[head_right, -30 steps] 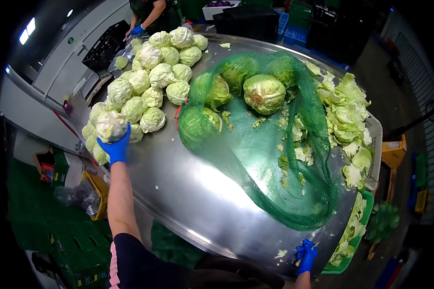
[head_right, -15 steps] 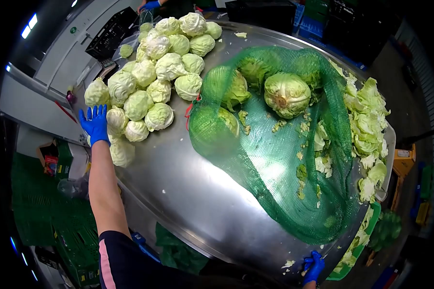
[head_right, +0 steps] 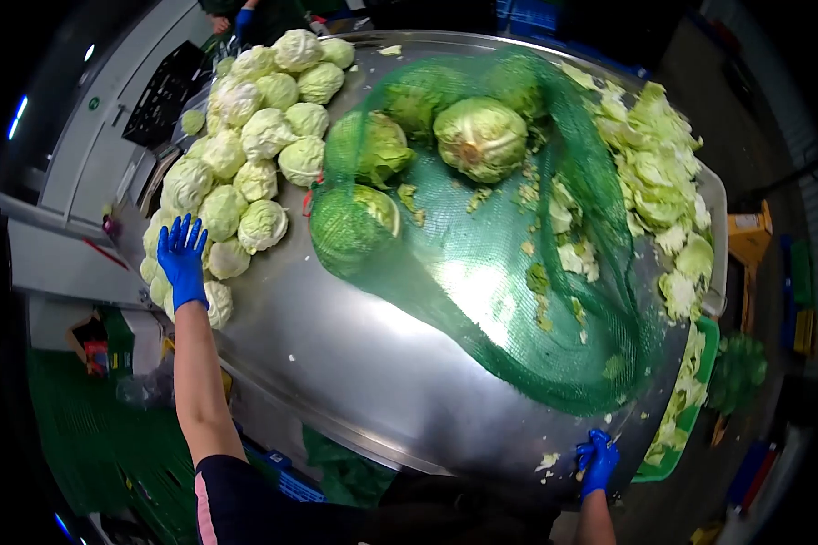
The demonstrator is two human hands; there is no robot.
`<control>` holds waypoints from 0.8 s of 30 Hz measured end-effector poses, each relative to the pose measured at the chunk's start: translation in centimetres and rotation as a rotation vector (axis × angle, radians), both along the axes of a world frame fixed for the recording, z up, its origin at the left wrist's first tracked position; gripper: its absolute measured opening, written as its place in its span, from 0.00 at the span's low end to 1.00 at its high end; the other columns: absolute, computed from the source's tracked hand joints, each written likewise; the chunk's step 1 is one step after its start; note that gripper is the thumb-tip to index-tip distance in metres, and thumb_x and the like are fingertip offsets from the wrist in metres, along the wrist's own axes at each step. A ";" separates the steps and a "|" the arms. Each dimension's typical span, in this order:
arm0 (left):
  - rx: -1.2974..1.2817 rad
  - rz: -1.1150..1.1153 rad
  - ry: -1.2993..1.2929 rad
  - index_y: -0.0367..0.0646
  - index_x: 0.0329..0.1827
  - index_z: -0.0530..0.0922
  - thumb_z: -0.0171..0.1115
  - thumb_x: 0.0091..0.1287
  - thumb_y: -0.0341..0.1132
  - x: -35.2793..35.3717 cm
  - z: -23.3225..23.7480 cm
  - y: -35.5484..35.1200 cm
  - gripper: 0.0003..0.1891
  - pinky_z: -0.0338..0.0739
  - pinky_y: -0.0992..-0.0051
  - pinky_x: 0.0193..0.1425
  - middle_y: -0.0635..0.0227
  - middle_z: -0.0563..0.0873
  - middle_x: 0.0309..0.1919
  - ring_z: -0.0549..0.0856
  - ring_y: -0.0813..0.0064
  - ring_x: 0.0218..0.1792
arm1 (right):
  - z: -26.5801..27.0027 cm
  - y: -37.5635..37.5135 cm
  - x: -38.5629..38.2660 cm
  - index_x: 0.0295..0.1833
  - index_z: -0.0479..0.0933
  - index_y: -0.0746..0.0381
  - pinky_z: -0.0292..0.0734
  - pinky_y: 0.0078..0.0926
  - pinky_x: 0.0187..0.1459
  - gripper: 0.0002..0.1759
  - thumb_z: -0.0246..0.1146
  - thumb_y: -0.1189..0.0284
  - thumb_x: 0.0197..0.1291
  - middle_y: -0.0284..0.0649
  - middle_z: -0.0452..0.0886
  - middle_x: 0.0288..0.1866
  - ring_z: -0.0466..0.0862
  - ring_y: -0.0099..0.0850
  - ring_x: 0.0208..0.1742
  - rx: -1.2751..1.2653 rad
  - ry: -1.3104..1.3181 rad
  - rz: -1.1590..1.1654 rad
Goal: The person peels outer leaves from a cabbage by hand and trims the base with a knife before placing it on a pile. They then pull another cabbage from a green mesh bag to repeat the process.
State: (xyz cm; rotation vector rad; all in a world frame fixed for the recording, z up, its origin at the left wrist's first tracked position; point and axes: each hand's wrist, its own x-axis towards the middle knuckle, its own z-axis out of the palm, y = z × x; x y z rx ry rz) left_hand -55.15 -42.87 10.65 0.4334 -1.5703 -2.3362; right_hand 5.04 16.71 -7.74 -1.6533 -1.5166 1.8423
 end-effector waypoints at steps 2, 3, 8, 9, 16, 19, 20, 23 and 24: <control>-0.128 -0.178 0.093 0.37 0.69 0.69 0.49 0.75 0.48 0.1 1.2 3.0 0.27 0.75 0.55 0.64 0.51 0.77 0.65 0.79 0.51 0.62 | -0.1 -0.4 -0.4 0.42 0.81 0.61 0.62 0.20 0.14 0.08 0.62 0.69 0.64 0.41 0.81 0.20 0.70 0.24 0.11 0.020 -0.013 -0.017; -0.138 -0.249 0.126 0.36 0.69 0.70 0.47 0.77 0.45 0.4 2.5 6.0 0.26 0.76 0.57 0.63 0.49 0.76 0.65 0.79 0.52 0.62 | 0.1 -0.6 -0.5 0.42 0.81 0.61 0.62 0.19 0.14 0.07 0.63 0.69 0.63 0.41 0.81 0.20 0.70 0.23 0.11 0.031 -0.020 -0.028; -0.429 -0.874 0.234 0.33 0.70 0.68 0.51 0.75 0.45 1.0 4.4 22.4 0.28 0.74 0.63 0.66 0.52 0.78 0.64 0.78 0.56 0.65 | 0.6 -1.2 -0.9 0.39 0.80 0.59 0.62 0.18 0.14 0.04 0.63 0.71 0.63 0.41 0.82 0.21 0.73 0.22 0.13 -0.005 0.007 -0.102; -0.457 -0.928 0.198 0.34 0.68 0.71 0.54 0.73 0.43 1.4 4.1 26.1 0.26 0.74 0.65 0.65 0.54 0.80 0.62 0.79 0.60 0.63 | 0.8 -1.4 -1.2 0.39 0.80 0.59 0.62 0.18 0.14 0.04 0.63 0.71 0.63 0.41 0.82 0.21 0.73 0.22 0.13 -0.017 0.011 -0.117; -1.107 -0.854 0.249 0.38 0.63 0.78 0.69 0.63 0.49 -4.0 -3.1 45.4 0.30 0.72 0.67 0.65 0.53 0.83 0.59 0.81 0.63 0.60 | 1.3 -1.8 -1.3 0.40 0.82 0.61 0.65 0.19 0.17 0.07 0.62 0.69 0.68 0.37 0.80 0.20 0.74 0.22 0.15 -0.066 0.019 -0.129; -1.378 -0.759 0.433 0.46 0.67 0.75 0.72 0.55 0.57 -6.9 -6.5 49.7 0.38 0.71 0.55 0.66 0.49 0.77 0.63 0.75 0.49 0.65 | 1.9 -1.8 -1.4 0.42 0.81 0.62 0.66 0.20 0.18 0.08 0.60 0.69 0.70 0.37 0.80 0.21 0.73 0.22 0.15 -0.075 0.001 -0.121; -1.542 -0.724 0.519 0.51 0.70 0.72 0.72 0.55 0.58 -7.8 -8.5 50.8 0.41 0.67 0.49 0.69 0.49 0.72 0.69 0.70 0.47 0.70 | 2.1 -1.8 -1.6 0.42 0.81 0.61 0.66 0.19 0.18 0.08 0.59 0.69 0.70 0.37 0.79 0.21 0.73 0.22 0.15 -0.073 -0.037 -0.118; -1.852 -0.638 0.444 0.61 0.76 0.62 0.71 0.55 0.59 -1.8 -8.0 52.0 0.46 0.48 0.25 0.68 0.53 0.56 0.78 0.55 0.38 0.75 | 2.3 -1.8 -1.8 0.42 0.81 0.61 0.66 0.19 0.18 0.09 0.59 0.68 0.71 0.36 0.79 0.20 0.73 0.21 0.15 -0.079 -0.013 -0.138; -1.879 -0.536 0.525 0.60 0.76 0.63 0.71 0.54 0.59 0.5 -8.6 51.5 0.45 0.50 0.27 0.68 0.51 0.56 0.77 0.54 0.38 0.76 | 2.0 -2.0 -1.6 0.42 0.81 0.60 0.66 0.18 0.18 0.09 0.59 0.67 0.71 0.36 0.79 0.20 0.72 0.21 0.15 -0.092 0.008 -0.150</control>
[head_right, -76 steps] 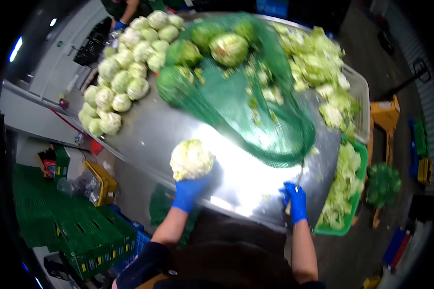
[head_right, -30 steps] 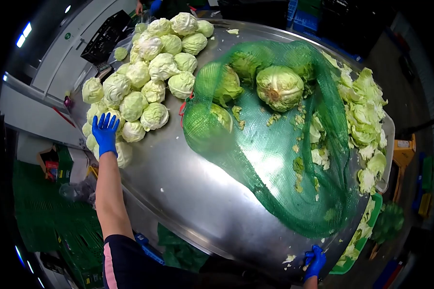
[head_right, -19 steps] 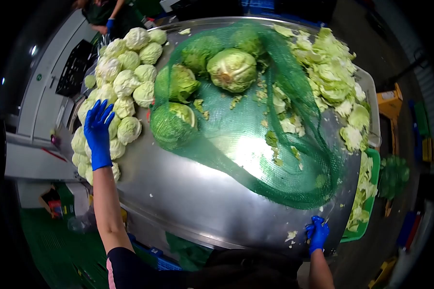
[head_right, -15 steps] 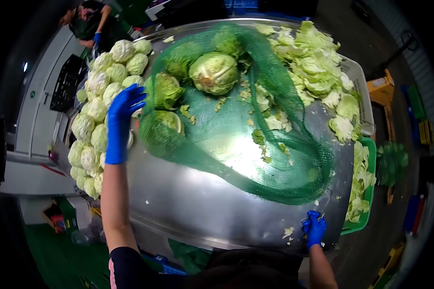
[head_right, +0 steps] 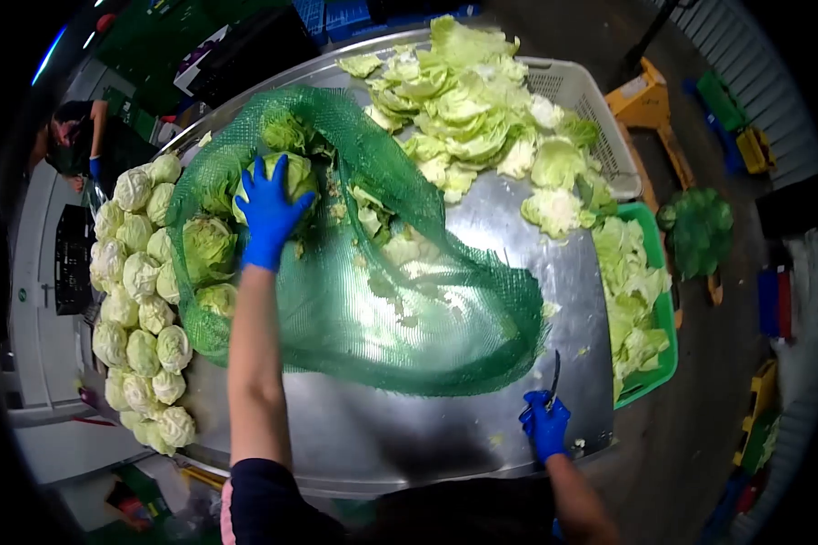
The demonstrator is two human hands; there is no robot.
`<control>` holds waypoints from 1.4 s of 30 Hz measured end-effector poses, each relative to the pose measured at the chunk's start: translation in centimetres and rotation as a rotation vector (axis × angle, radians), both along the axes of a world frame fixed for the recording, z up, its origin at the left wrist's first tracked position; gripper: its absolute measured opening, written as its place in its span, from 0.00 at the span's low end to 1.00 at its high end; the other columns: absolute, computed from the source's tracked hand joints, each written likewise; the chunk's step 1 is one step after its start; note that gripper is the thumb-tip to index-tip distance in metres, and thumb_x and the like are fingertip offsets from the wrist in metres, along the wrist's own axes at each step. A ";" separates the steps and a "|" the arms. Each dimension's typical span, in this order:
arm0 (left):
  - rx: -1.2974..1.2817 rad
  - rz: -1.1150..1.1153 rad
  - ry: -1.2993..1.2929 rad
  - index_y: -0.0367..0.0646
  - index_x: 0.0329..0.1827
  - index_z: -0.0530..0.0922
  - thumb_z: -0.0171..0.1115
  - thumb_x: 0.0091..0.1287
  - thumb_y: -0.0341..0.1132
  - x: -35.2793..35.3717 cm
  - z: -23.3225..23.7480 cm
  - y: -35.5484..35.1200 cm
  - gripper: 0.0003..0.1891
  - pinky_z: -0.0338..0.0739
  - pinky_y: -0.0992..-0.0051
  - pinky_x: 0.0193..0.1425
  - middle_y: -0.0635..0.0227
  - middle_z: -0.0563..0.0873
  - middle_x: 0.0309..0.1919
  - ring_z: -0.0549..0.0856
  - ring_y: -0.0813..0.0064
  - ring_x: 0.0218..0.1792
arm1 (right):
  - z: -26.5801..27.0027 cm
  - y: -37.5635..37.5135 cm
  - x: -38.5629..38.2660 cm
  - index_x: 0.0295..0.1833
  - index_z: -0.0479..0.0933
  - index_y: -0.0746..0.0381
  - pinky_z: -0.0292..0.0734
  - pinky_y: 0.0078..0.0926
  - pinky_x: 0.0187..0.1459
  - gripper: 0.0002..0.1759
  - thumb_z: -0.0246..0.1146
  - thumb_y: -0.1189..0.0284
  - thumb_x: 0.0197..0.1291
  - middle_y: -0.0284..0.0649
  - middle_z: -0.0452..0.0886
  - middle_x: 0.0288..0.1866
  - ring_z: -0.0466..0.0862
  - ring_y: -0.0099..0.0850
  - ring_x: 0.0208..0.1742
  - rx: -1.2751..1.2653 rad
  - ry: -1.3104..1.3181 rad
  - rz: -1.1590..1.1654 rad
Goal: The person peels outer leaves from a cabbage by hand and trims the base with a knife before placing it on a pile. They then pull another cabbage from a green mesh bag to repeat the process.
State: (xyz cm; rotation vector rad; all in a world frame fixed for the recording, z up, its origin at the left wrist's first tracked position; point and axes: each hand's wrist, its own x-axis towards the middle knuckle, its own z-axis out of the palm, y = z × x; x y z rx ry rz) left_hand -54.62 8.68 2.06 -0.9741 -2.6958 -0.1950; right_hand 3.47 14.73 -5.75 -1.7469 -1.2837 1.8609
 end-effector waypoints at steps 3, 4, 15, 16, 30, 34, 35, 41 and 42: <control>0.075 -0.008 0.070 0.59 0.76 0.64 0.69 0.54 0.61 8.9 -1.1 -3.0 0.45 0.49 0.28 0.69 0.51 0.54 0.78 0.51 0.38 0.77 | 0.3 0.0 -0.1 0.41 0.81 0.61 0.65 0.18 0.18 0.11 0.59 0.65 0.71 0.35 0.78 0.19 0.72 0.20 0.15 -0.024 0.007 -0.007; 0.038 -0.025 0.059 0.57 0.76 0.64 0.69 0.54 0.60 12.5 -0.6 -4.1 0.45 0.49 0.29 0.70 0.50 0.53 0.78 0.51 0.38 0.77 | 0.4 0.1 -0.1 0.41 0.81 0.61 0.65 0.18 0.18 0.10 0.60 0.66 0.71 0.34 0.77 0.19 0.72 0.20 0.15 -0.016 0.010 0.001; 0.582 -0.177 -0.474 0.39 0.61 0.78 0.72 0.60 0.41 14.1 1.8 -7.3 0.27 0.70 0.63 0.67 0.52 0.79 0.60 0.78 0.54 0.61 | -0.7 0.1 0.5 0.40 0.82 0.59 0.65 0.19 0.17 0.04 0.65 0.70 0.64 0.33 0.76 0.20 0.73 0.20 0.16 -0.005 0.072 -0.007; 0.494 -0.144 -0.674 0.39 0.59 0.79 0.72 0.60 0.43 14.6 1.5 -6.8 0.27 0.73 0.63 0.65 0.53 0.81 0.57 0.81 0.55 0.58 | -0.7 0.0 0.4 0.40 0.82 0.59 0.65 0.19 0.17 0.05 0.65 0.70 0.64 0.33 0.76 0.20 0.73 0.20 0.16 0.000 0.068 -0.013; 0.942 -0.195 -1.312 0.43 0.77 0.62 0.60 0.67 0.33 36.5 -1.9 -14.1 0.33 0.59 0.63 0.76 0.64 0.66 0.74 0.66 0.66 0.73 | 4.3 -2.3 2.2 0.62 0.75 0.60 0.67 0.17 0.20 0.19 0.60 0.64 0.70 0.32 0.81 0.29 0.72 0.17 0.18 -0.004 0.363 0.345; 0.932 -0.263 -1.500 0.42 0.78 0.59 0.64 0.63 0.35 43.2 -0.4 -11.4 0.39 0.59 0.63 0.77 0.61 0.63 0.76 0.62 0.64 0.75 | 1.8 -2.4 5.2 0.59 0.75 0.64 0.66 0.18 0.22 0.18 0.59 0.65 0.69 0.27 0.75 0.24 0.71 0.17 0.20 -0.160 0.363 0.267; 0.923 -0.246 -1.481 0.44 0.78 0.57 0.65 0.61 0.36 44.2 0.3 -10.9 0.41 0.60 0.63 0.76 0.62 0.62 0.76 0.64 0.61 0.73 | 0.8 -1.8 5.7 0.62 0.74 0.64 0.64 0.19 0.19 0.21 0.60 0.63 0.69 0.29 0.72 0.20 0.70 0.19 0.17 -0.153 0.392 0.265; 0.575 -0.099 -1.384 0.45 0.79 0.55 0.73 0.58 0.41 49.7 -2.7 -13.0 0.47 0.66 0.61 0.69 0.60 0.62 0.74 0.66 0.59 0.71 | 11.7 7.7 7.0 0.65 0.74 0.68 0.75 0.17 0.49 0.29 0.68 0.67 0.62 0.38 0.83 0.51 0.80 0.19 0.49 -0.122 0.323 0.417; 0.418 -0.082 -1.275 0.45 0.79 0.55 0.74 0.57 0.42 49.7 -3.4 -13.3 0.48 0.66 0.60 0.69 0.59 0.61 0.75 0.66 0.59 0.71 | 11.2 8.9 7.0 0.66 0.73 0.68 0.76 0.17 0.45 0.30 0.69 0.66 0.61 0.39 0.83 0.51 0.81 0.19 0.46 -0.161 0.401 0.409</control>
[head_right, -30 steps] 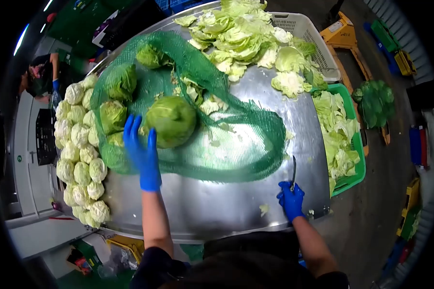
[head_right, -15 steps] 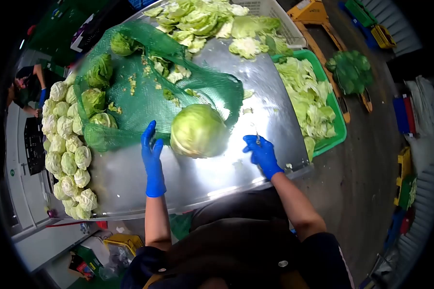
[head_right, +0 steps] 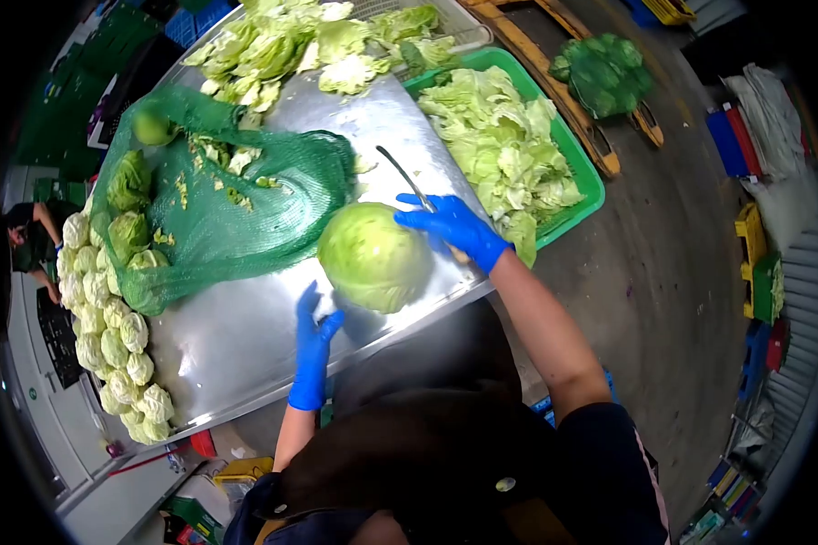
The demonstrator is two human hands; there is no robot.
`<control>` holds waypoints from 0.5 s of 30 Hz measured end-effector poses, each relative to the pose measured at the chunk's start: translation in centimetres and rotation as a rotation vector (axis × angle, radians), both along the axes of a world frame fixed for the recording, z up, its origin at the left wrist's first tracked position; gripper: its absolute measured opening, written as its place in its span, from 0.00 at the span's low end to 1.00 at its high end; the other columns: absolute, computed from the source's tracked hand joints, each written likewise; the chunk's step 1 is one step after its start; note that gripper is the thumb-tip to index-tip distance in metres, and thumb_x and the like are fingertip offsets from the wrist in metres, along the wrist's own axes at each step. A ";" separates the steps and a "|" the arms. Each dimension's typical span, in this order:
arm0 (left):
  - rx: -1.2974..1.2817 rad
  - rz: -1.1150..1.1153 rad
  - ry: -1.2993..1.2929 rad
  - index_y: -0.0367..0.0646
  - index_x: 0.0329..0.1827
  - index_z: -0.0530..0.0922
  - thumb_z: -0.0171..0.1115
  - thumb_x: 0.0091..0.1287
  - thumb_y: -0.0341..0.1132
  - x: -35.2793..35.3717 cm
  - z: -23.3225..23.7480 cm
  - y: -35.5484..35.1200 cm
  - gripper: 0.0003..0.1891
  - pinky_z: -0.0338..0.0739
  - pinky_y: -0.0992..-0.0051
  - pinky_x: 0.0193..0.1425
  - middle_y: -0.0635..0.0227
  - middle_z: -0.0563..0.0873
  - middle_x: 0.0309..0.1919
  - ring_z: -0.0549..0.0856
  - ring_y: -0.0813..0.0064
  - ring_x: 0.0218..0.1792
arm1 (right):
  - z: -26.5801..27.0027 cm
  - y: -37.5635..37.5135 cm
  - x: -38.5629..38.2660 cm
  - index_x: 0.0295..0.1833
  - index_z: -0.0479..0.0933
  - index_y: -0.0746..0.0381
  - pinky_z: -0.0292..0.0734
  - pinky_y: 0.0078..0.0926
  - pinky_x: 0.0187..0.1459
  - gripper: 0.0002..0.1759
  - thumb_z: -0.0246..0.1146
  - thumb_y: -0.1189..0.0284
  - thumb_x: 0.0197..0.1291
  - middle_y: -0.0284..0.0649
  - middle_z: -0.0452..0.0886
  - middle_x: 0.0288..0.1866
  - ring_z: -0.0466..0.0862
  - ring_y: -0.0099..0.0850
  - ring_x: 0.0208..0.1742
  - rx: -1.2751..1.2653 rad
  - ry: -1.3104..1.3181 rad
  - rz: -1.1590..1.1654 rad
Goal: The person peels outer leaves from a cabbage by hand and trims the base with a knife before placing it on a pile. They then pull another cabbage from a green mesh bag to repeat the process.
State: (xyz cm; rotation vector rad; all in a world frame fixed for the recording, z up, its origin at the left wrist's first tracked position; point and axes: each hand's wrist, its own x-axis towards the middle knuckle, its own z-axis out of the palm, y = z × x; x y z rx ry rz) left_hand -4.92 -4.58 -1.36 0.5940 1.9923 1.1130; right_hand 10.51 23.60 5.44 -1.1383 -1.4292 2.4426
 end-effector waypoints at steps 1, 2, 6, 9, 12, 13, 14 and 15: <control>0.066 0.080 0.123 0.44 0.79 0.53 0.76 0.55 0.45 0.0 1.4 1.6 0.51 0.64 0.58 0.70 0.58 0.58 0.76 0.63 0.58 0.73 | -0.4 1.2 0.1 0.67 0.72 0.67 0.77 0.17 0.42 0.31 0.69 0.66 0.61 0.39 0.83 0.51 0.82 0.19 0.42 -0.058 0.066 -0.002; 0.187 0.049 0.315 0.46 0.80 0.50 0.74 0.58 0.39 0.2 3.3 3.2 0.51 0.59 0.50 0.74 0.58 0.56 0.77 0.58 0.59 0.77 | -0.5 2.1 -0.1 0.67 0.73 0.65 0.74 0.17 0.29 0.30 0.69 0.66 0.61 0.38 0.84 0.47 0.80 0.18 0.30 -0.076 0.085 0.008; 0.204 -0.338 0.145 0.41 0.79 0.54 0.75 0.56 0.40 0.1 6.1 8.4 0.50 0.55 0.59 0.78 0.57 0.61 0.76 0.61 0.59 0.76 | -2.1 0.3 -0.4 0.54 0.77 0.63 0.75 0.23 0.30 0.19 0.69 0.67 0.58 0.40 0.82 0.38 0.79 0.25 0.27 0.276 -0.050 -0.074; 0.264 -0.144 -0.044 0.41 0.79 0.53 0.75 0.56 0.37 0.7 4.9 8.2 0.50 0.65 0.63 0.74 0.52 0.64 0.73 0.66 0.59 0.72 | -7.3 -0.6 2.6 0.54 0.78 0.60 0.78 0.30 0.40 0.17 0.65 0.71 0.59 0.46 0.79 0.42 0.81 0.34 0.37 0.992 0.011 -0.241; 0.284 0.022 -0.138 0.40 0.80 0.48 0.76 0.56 0.33 1.6 5.3 8.7 0.53 0.69 0.63 0.71 0.49 0.62 0.73 0.72 0.59 0.68 | -4.9 -2.9 5.6 0.56 0.76 0.63 0.78 0.29 0.53 0.15 0.63 0.74 0.63 0.45 0.82 0.49 0.84 0.34 0.50 0.845 -0.039 -0.072; 0.274 0.059 -0.099 0.40 0.80 0.47 0.76 0.56 0.33 1.6 5.0 8.8 0.54 0.70 0.63 0.71 0.49 0.62 0.73 0.72 0.59 0.68 | -4.9 -3.8 5.7 0.58 0.75 0.61 0.80 0.32 0.45 0.16 0.61 0.73 0.65 0.48 0.83 0.42 0.86 0.37 0.42 1.075 -0.077 -0.049; 0.264 0.096 -0.060 0.40 0.80 0.46 0.76 0.56 0.32 1.8 4.8 8.9 0.54 0.70 0.63 0.70 0.49 0.62 0.73 0.72 0.58 0.68 | -4.5 -4.2 6.3 0.58 0.75 0.60 0.79 0.33 0.41 0.16 0.61 0.72 0.65 0.48 0.83 0.38 0.85 0.38 0.38 1.009 -0.134 0.024; 0.265 0.214 -0.110 0.39 0.80 0.45 0.78 0.54 0.32 3.2 6.9 9.6 0.56 0.69 0.63 0.71 0.49 0.62 0.72 0.70 0.58 0.69 | -3.1 -4.1 6.8 0.58 0.75 0.60 0.78 0.34 0.37 0.15 0.61 0.72 0.66 0.49 0.82 0.34 0.85 0.39 0.34 0.944 -0.190 0.093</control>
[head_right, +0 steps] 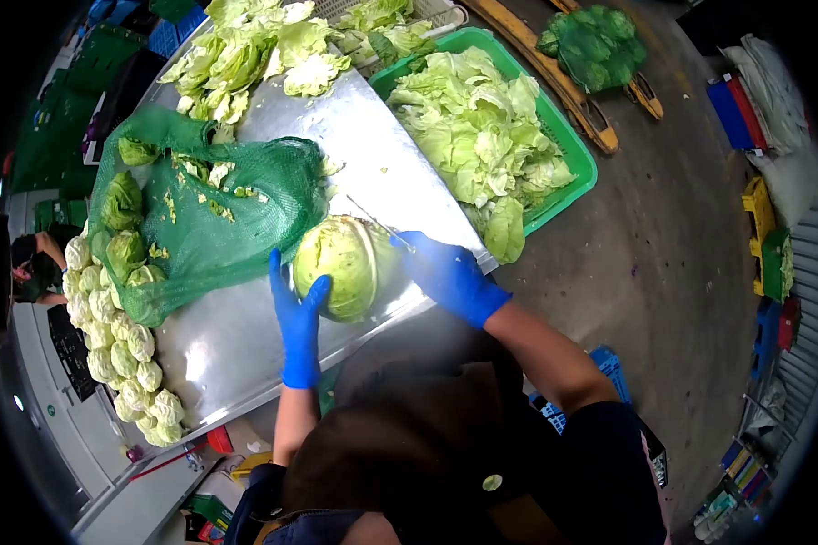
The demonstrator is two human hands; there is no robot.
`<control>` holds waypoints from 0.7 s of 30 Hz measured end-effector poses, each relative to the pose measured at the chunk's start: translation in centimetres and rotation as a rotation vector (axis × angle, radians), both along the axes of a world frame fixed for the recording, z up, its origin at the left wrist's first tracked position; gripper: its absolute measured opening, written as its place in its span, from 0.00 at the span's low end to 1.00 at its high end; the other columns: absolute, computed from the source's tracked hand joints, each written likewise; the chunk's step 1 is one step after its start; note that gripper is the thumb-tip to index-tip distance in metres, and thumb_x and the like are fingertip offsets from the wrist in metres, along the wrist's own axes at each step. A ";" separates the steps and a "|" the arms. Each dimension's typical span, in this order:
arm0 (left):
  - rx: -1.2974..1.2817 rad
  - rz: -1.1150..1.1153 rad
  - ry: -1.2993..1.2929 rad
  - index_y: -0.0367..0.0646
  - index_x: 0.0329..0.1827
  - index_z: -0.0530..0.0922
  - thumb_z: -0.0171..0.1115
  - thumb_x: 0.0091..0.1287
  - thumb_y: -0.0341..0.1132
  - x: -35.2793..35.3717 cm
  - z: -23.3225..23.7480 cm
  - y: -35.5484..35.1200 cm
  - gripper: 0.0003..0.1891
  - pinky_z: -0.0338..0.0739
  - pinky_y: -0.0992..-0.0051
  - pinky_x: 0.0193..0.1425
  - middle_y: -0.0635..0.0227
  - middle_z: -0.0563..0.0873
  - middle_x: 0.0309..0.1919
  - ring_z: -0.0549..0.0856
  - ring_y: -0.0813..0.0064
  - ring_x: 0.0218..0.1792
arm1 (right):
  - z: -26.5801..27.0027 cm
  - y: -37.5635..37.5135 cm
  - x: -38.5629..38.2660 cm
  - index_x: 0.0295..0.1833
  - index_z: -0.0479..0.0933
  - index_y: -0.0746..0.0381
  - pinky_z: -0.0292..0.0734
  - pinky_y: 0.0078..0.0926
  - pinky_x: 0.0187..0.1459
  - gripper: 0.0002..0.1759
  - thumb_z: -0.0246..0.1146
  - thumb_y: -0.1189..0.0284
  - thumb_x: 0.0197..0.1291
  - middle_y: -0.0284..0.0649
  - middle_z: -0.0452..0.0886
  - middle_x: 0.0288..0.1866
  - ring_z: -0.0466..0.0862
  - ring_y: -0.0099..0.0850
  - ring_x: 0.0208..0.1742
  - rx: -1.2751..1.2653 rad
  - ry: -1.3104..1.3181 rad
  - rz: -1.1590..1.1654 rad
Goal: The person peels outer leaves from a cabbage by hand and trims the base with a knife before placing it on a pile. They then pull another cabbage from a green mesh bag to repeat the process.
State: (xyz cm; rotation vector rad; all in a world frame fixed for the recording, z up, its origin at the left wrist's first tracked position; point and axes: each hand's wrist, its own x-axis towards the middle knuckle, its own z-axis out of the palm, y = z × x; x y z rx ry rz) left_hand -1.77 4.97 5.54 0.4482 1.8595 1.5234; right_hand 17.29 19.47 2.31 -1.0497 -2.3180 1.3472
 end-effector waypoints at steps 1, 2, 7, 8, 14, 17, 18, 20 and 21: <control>0.009 0.005 0.061 0.39 0.80 0.46 0.79 0.53 0.32 0.8 -1.0 -0.2 0.57 0.69 0.63 0.71 0.49 0.62 0.72 0.69 0.59 0.69 | 0.7 0.1 0.2 0.58 0.75 0.59 0.78 0.35 0.34 0.15 0.60 0.71 0.67 0.49 0.82 0.30 0.85 0.41 0.31 -0.066 -0.076 0.026; 0.016 0.009 0.122 0.39 0.80 0.46 0.79 0.52 0.32 1.3 -2.8 -0.9 0.57 0.69 0.63 0.71 0.49 0.61 0.72 0.69 0.59 0.69 | -0.2 -0.1 0.2 0.54 0.75 0.58 0.74 0.39 0.27 0.12 0.60 0.69 0.67 0.50 0.79 0.24 0.83 0.45 0.25 0.005 0.020 -0.025; -0.013 -0.134 0.077 0.39 0.79 0.47 0.81 0.48 0.31 -0.5 -2.3 0.1 0.59 0.68 0.64 0.72 0.53 0.63 0.71 0.68 0.60 0.69 | -0.4 0.0 -0.4 0.47 0.73 0.61 0.74 0.47 0.29 0.11 0.61 0.66 0.67 0.56 0.80 0.28 0.83 0.54 0.31 0.020 0.007 0.094; -0.003 -0.187 0.066 0.39 0.79 0.48 0.81 0.47 0.31 -1.2 -2.0 0.3 0.59 0.68 0.64 0.72 0.54 0.63 0.71 0.69 0.60 0.69 | 0.0 0.1 -0.7 0.46 0.72 0.62 0.74 0.48 0.29 0.11 0.60 0.66 0.67 0.57 0.80 0.28 0.82 0.56 0.32 0.011 -0.012 0.118; 0.019 -0.280 -0.043 0.40 0.79 0.49 0.81 0.46 0.31 -2.5 -1.0 1.3 0.59 0.69 0.64 0.72 0.56 0.64 0.70 0.69 0.61 0.69 | 0.8 0.2 -1.5 0.46 0.70 0.65 0.74 0.52 0.30 0.12 0.59 0.67 0.67 0.59 0.80 0.29 0.81 0.59 0.32 0.070 0.004 0.219; 0.007 -0.300 0.001 0.40 0.79 0.49 0.81 0.46 0.30 -3.0 -1.3 1.4 0.59 0.69 0.64 0.72 0.56 0.63 0.71 0.69 0.60 0.69 | 0.8 0.6 -2.0 0.46 0.69 0.66 0.74 0.52 0.32 0.13 0.59 0.67 0.67 0.59 0.80 0.31 0.81 0.59 0.34 0.008 -0.041 0.227; -0.002 -0.311 0.021 0.40 0.79 0.49 0.81 0.45 0.30 -3.2 -1.5 1.4 0.59 0.69 0.64 0.72 0.56 0.63 0.71 0.69 0.60 0.69 | 0.5 0.6 -2.3 0.46 0.72 0.64 0.76 0.48 0.33 0.11 0.60 0.68 0.66 0.56 0.80 0.31 0.82 0.54 0.33 0.028 -0.048 0.226; -0.010 -0.313 0.026 0.40 0.79 0.50 0.81 0.45 0.31 -3.4 -1.8 1.4 0.59 0.67 0.64 0.73 0.55 0.62 0.71 0.68 0.60 0.70 | -0.2 0.5 -2.8 0.46 0.77 0.62 0.79 0.41 0.34 0.09 0.60 0.69 0.65 0.48 0.81 0.30 0.83 0.43 0.31 0.068 -0.063 0.226; -0.009 -0.308 0.010 0.40 0.78 0.50 0.81 0.45 0.31 -3.4 -1.8 1.4 0.59 0.66 0.63 0.74 0.55 0.62 0.71 0.67 0.59 0.70 | 0.0 0.9 -3.1 0.46 0.75 0.64 0.78 0.44 0.35 0.11 0.60 0.68 0.65 0.52 0.80 0.31 0.82 0.48 0.33 -0.019 -0.113 0.240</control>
